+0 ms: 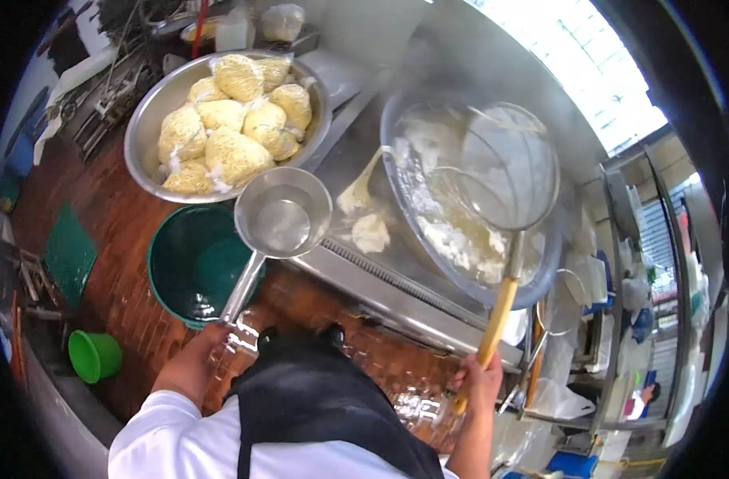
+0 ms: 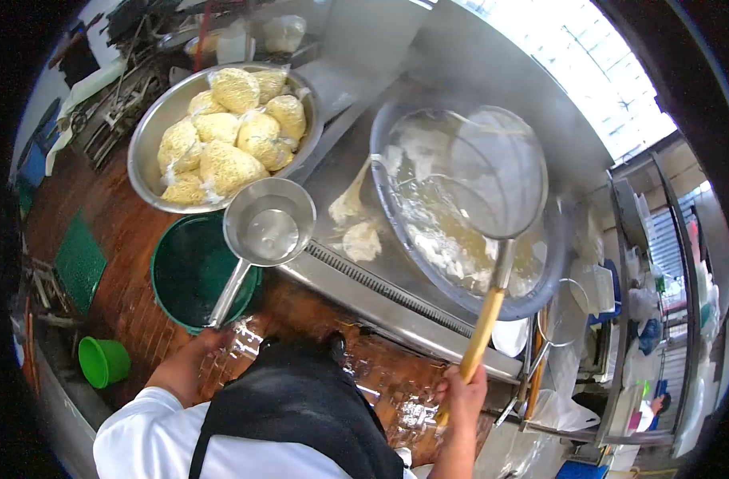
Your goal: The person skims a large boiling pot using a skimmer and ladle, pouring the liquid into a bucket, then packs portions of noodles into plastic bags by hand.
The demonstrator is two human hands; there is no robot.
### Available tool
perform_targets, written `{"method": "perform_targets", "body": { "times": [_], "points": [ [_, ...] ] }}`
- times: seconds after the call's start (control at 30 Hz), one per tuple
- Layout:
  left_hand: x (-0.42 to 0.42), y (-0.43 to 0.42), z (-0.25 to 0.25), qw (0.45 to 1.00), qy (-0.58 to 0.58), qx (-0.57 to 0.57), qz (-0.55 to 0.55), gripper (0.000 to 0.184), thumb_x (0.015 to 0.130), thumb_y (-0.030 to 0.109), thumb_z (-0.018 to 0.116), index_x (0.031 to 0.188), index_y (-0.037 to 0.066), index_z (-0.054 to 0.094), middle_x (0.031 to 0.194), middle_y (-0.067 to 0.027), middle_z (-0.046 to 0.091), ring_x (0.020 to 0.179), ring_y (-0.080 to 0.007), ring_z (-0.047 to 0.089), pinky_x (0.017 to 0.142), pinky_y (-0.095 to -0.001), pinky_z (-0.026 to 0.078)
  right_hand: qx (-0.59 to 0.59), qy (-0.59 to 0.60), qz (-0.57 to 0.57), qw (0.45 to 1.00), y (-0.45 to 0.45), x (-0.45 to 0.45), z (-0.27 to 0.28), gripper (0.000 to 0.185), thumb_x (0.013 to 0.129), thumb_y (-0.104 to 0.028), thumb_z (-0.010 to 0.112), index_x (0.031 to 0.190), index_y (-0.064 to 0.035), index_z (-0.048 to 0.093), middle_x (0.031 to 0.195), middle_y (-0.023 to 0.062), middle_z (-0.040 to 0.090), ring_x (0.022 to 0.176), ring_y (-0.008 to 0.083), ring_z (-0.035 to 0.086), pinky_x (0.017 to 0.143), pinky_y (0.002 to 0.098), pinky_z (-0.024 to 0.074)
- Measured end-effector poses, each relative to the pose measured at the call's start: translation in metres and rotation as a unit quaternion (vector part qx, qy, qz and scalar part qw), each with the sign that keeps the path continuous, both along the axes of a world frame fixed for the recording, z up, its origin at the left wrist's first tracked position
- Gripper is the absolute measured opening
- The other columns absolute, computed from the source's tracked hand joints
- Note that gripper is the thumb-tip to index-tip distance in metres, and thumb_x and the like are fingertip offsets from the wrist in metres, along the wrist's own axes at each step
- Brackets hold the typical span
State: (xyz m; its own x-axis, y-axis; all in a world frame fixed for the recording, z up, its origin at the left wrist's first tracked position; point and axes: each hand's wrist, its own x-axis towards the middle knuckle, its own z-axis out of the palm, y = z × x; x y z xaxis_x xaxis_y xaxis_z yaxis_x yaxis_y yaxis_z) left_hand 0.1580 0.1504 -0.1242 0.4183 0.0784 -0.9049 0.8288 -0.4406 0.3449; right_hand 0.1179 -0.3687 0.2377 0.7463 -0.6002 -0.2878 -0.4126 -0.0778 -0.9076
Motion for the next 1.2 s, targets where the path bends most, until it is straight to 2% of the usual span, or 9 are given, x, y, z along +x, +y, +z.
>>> {"method": "perform_targets", "body": {
  "times": [0.07,0.3,0.4,0.53,0.7,0.8,1.03,1.13,1.2],
  "points": [
    [0.002,-0.018,0.032,0.997,-0.055,-0.018,0.049,0.041,0.084,0.038,0.062,0.089,-0.003,0.063,0.060,-0.0138,0.059,0.041,-0.0227,0.052,0.039,-0.0365,0.043,-0.037,-0.001,-0.043,0.998,-0.041,0.007,0.004,0.015,0.087,-0.005,0.054,0.101,-0.0072,0.048,0.070,0.0033,0.055,0.047,0.0102,0.051,0.038,0.0230,0.0417],
    [-0.020,-0.017,-0.004,0.995,-0.022,-0.016,0.101,0.032,0.084,0.033,0.061,0.089,0.001,0.063,0.077,-0.0097,0.064,0.057,-0.0194,0.060,0.042,-0.0346,0.043,-0.158,0.108,-0.073,0.979,-0.216,0.028,-0.011,0.018,0.085,-0.010,0.057,0.097,-0.0075,0.045,0.063,0.0047,0.050,0.040,0.0150,0.049,0.032,0.0297,0.0412],
    [-0.031,-0.030,0.018,0.992,-0.009,-0.014,0.122,0.027,0.084,0.030,0.061,0.093,0.004,0.063,0.077,-0.0078,0.063,0.055,-0.0173,0.059,0.041,-0.0330,0.043,0.073,0.256,-0.035,0.963,-0.255,0.031,-0.011,0.020,0.084,-0.012,0.058,0.101,-0.0092,0.047,0.064,0.0028,0.049,0.044,0.0151,0.049,0.037,0.0315,0.0434],
    [-0.041,-0.040,0.025,0.991,0.039,-0.002,0.132,0.024,0.085,0.030,0.061,0.088,0.006,0.063,0.072,-0.0063,0.059,0.050,-0.0161,0.055,0.039,-0.0320,0.041,0.247,0.283,-0.008,0.927,-0.174,0.049,0.024,0.028,0.084,-0.015,0.058,0.111,-0.0119,0.050,0.065,-0.0014,0.047,0.049,0.0118,0.045,0.044,0.0296,0.0437],
    [-0.041,-0.045,0.006,0.988,0.027,-0.035,0.146,0.022,0.086,0.028,0.060,0.083,0.006,0.062,0.065,-0.0063,0.056,0.044,-0.0145,0.048,0.037,-0.0291,0.032,0.412,0.252,0.019,0.875,-0.132,0.056,0.022,0.031,0.087,-0.016,0.056,0.117,-0.0130,0.050,0.067,-0.0036,0.048,0.050,0.0088,0.046,0.046,0.0291,0.0446],
    [-0.029,-0.047,0.016,0.990,0.002,-0.048,0.135,0.025,0.086,0.028,0.059,0.085,0.003,0.064,0.067,-0.0081,0.058,0.048,-0.0178,0.052,0.041,-0.0329,0.040,0.551,0.204,0.045,0.808,-0.111,0.080,0.015,0.029,0.090,-0.017,0.053,0.118,-0.0122,0.051,0.070,-0.0035,0.052,0.052,0.0081,0.049,0.049,0.0276,0.0467],
    [-0.013,-0.008,-0.021,0.991,-0.074,-0.066,0.087,0.030,0.084,0.028,0.062,0.097,0.001,0.062,0.078,-0.0103,0.062,0.060,-0.0206,0.059,0.052,-0.0348,0.050,0.657,0.135,0.145,0.728,-0.062,0.164,-0.020,0.025,0.094,-0.018,0.050,0.116,-0.0083,0.053,0.071,-0.0033,0.054,0.057,0.0075,0.054,0.053,0.0270,0.0500],
    [-0.012,-0.021,0.070,0.987,-0.076,-0.053,0.135,0.024,0.083,0.029,0.063,0.089,0.006,0.060,0.071,-0.0064,0.056,0.053,-0.0161,0.051,0.041,-0.0309,0.039,0.695,0.093,0.175,0.691,-0.050,0.182,-0.029,0.036,0.093,-0.018,0.045,0.127,-0.0052,0.047,0.076,-0.0026,0.055,0.060,0.0103,0.056,0.056,0.0301,0.0498],
    [-0.018,0.001,0.048,0.993,-0.048,-0.005,0.107,0.024,0.082,0.029,0.065,0.088,0.006,0.058,0.062,-0.0050,0.051,0.044,-0.0154,0.045,0.034,-0.0305,0.031,0.698,0.075,0.190,0.687,-0.049,0.181,-0.037,0.038,0.093,-0.017,0.046,0.129,-0.0054,0.046,0.076,-0.0022,0.055,0.059,0.0100,0.055,0.054,0.0292,0.0492]
  ]
}}
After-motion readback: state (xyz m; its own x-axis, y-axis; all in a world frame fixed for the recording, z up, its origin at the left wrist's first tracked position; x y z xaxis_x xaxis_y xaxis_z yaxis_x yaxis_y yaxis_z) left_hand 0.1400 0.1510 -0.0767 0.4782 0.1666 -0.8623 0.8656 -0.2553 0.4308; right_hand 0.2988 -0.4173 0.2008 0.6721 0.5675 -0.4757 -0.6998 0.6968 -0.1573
